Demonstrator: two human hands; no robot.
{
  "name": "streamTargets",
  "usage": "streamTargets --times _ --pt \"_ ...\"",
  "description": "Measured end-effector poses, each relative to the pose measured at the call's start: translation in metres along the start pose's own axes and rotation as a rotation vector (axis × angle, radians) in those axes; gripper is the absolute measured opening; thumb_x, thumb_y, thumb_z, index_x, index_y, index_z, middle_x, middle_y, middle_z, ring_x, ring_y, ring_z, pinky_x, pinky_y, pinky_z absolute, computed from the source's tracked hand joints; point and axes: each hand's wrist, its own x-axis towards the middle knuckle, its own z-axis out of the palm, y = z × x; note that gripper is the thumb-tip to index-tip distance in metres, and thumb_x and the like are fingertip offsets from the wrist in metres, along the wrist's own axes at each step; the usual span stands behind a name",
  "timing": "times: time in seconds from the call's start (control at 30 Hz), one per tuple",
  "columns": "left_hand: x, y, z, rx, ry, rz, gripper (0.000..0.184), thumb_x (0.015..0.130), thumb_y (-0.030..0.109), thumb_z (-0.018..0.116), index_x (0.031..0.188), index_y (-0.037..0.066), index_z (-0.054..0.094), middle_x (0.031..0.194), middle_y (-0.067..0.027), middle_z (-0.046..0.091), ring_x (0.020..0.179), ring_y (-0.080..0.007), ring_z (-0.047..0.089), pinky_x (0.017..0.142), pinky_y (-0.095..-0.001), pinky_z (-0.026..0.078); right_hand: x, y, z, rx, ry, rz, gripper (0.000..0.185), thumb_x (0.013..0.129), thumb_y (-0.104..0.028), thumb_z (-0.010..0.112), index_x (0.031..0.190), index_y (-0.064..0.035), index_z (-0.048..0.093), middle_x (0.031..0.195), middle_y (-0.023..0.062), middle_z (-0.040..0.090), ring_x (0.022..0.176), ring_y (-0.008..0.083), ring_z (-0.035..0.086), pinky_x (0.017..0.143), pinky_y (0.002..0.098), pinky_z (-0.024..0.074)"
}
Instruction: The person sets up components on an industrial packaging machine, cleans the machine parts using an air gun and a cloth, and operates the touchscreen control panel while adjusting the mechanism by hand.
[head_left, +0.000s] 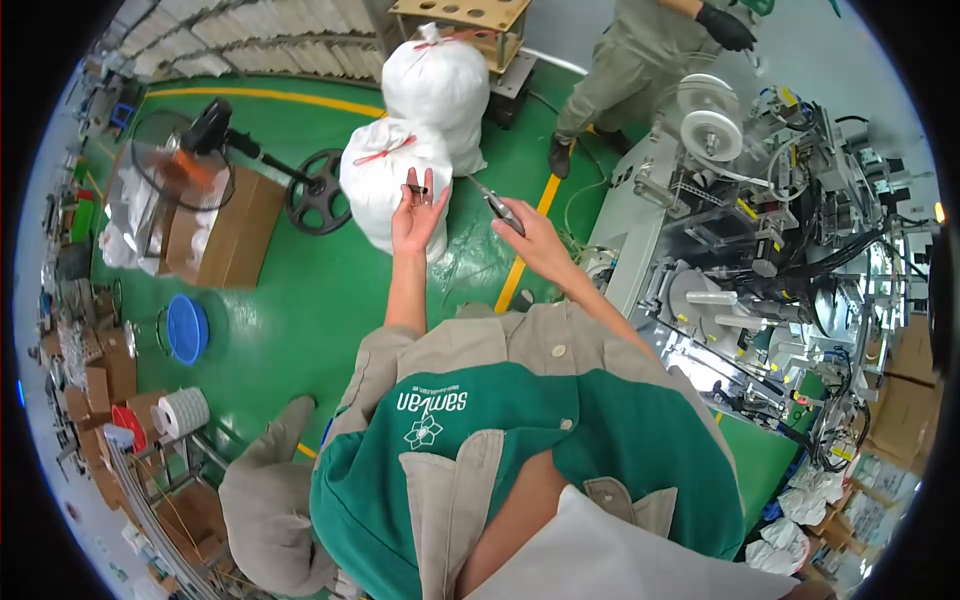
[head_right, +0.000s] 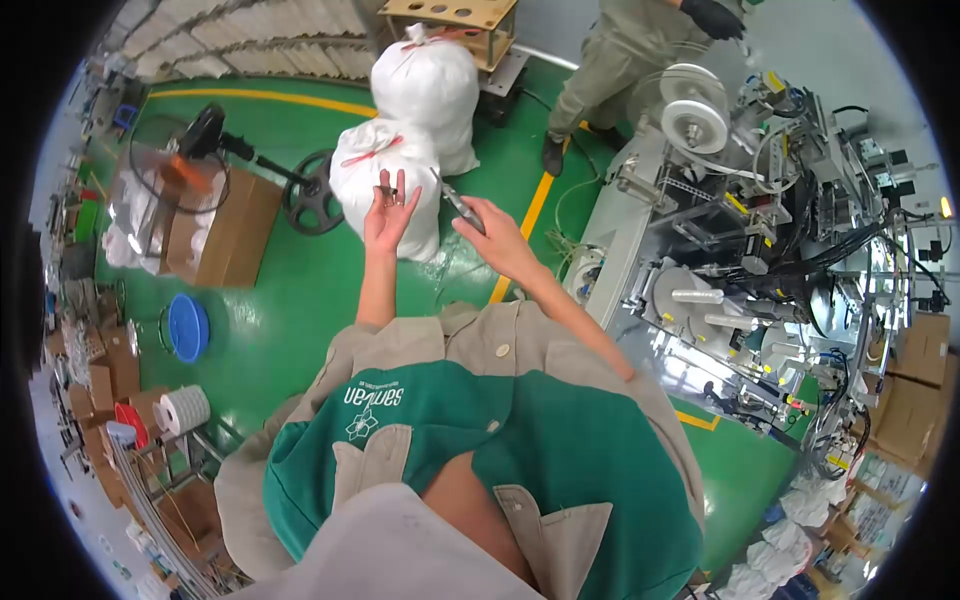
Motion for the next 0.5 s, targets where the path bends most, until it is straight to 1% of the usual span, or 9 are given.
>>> streamTargets --times 0.03,0.07,0.13,0.23,0.33,0.37,0.47,0.5 --pt "0.012 -0.017 0.011 0.103 0.042 0.006 0.029 0.095 0.025 0.046 0.118 0.009 0.053 0.123 0.0075 0.058 0.134 -0.02 0.033 0.111 -0.0597 0.02 0.007 0.007 -0.011 0.095 0.054 0.035 0.052 0.09 -0.034 0.057 0.13 -0.004 0.044 0.114 0.0194 0.056 0.104 0.0337 0.056 0.088 0.0368 0.0434" --pt "0.022 -0.031 0.014 0.056 -0.008 -0.062 0.035 0.095 0.024 0.047 0.127 0.01 0.048 0.127 0.0078 0.053 0.134 -0.0213 0.033 0.111 -0.0578 0.02 0.013 0.016 -0.025 0.104 0.03 0.123 0.054 0.091 -0.033 0.055 0.136 -0.0094 0.036 0.118 0.0219 0.054 0.106 0.0362 0.055 0.09 0.0381 0.0432" --pt "0.039 -0.063 0.031 0.105 -0.058 -0.172 0.036 0.095 0.025 0.046 0.129 0.011 0.046 0.131 0.008 0.051 0.135 -0.0213 0.032 0.111 -0.0573 0.021 0.025 0.017 -0.047 0.085 0.101 0.137 0.051 0.093 -0.03 0.052 0.137 -0.013 0.034 0.116 0.0236 0.055 0.104 0.0389 0.056 0.088 0.0401 0.044" --pt "0.069 -0.109 0.053 0.163 -0.015 -0.372 0.036 0.096 0.024 0.045 0.13 0.012 0.045 0.133 0.0077 0.048 0.134 -0.0199 0.033 0.109 -0.0526 0.025 0.041 0.047 -0.061 0.064 0.207 0.189 0.046 0.094 -0.027 0.05 0.136 -0.0135 0.035 0.113 0.0242 0.056 0.1 0.0411 0.056 0.085 0.0418 0.0449" --pt "0.104 -0.146 0.063 0.192 -0.063 -0.582 0.038 0.096 0.021 0.046 0.133 0.012 0.043 0.137 0.0067 0.045 0.132 -0.0191 0.034 0.107 -0.0468 0.029 0.044 0.077 -0.083 0.075 0.312 0.254 0.043 0.095 -0.024 0.048 0.135 -0.0134 0.036 0.108 0.0237 0.058 0.097 0.0426 0.056 0.082 0.0431 0.0452" --pt "0.113 -0.157 0.067 0.199 -0.104 -0.637 0.043 0.095 0.016 0.049 0.137 0.012 0.038 0.141 0.0041 0.039 0.131 -0.0188 0.035 0.103 -0.0415 0.034 0.04 0.079 -0.092 0.123 0.385 0.252 0.041 0.093 -0.023 0.051 0.132 -0.0125 0.041 0.104 0.0193 0.06 0.092 0.0335 0.06 0.079 0.038 0.0469" --pt "0.141 -0.185 0.073 0.341 -0.236 -0.713 0.05 0.094 0.014 0.051 0.14 0.011 0.033 0.144 0.0003 0.035 0.131 -0.0196 0.036 0.101 -0.0408 0.038 0.01 0.057 -0.123 0.185 0.584 0.297 0.037 0.091 -0.021 0.056 0.126 -0.0106 0.047 0.096 0.0133 0.06 0.085 0.0208 0.059 0.075 0.0313 0.0464" --pt "0.149 -0.194 0.078 0.33 -0.265 -0.757 0.053 0.094 0.011 0.05 0.142 0.011 0.028 0.144 -0.0038 0.033 0.13 -0.0214 0.037 0.104 -0.0446 0.037 -0.003 0.051 -0.131 0.246 0.659 0.327 0.031 0.089 -0.02 0.06 0.117 -0.0064 0.054 0.092 0.0078 0.059 0.08 0.013 0.054 0.07 0.0274 0.044"
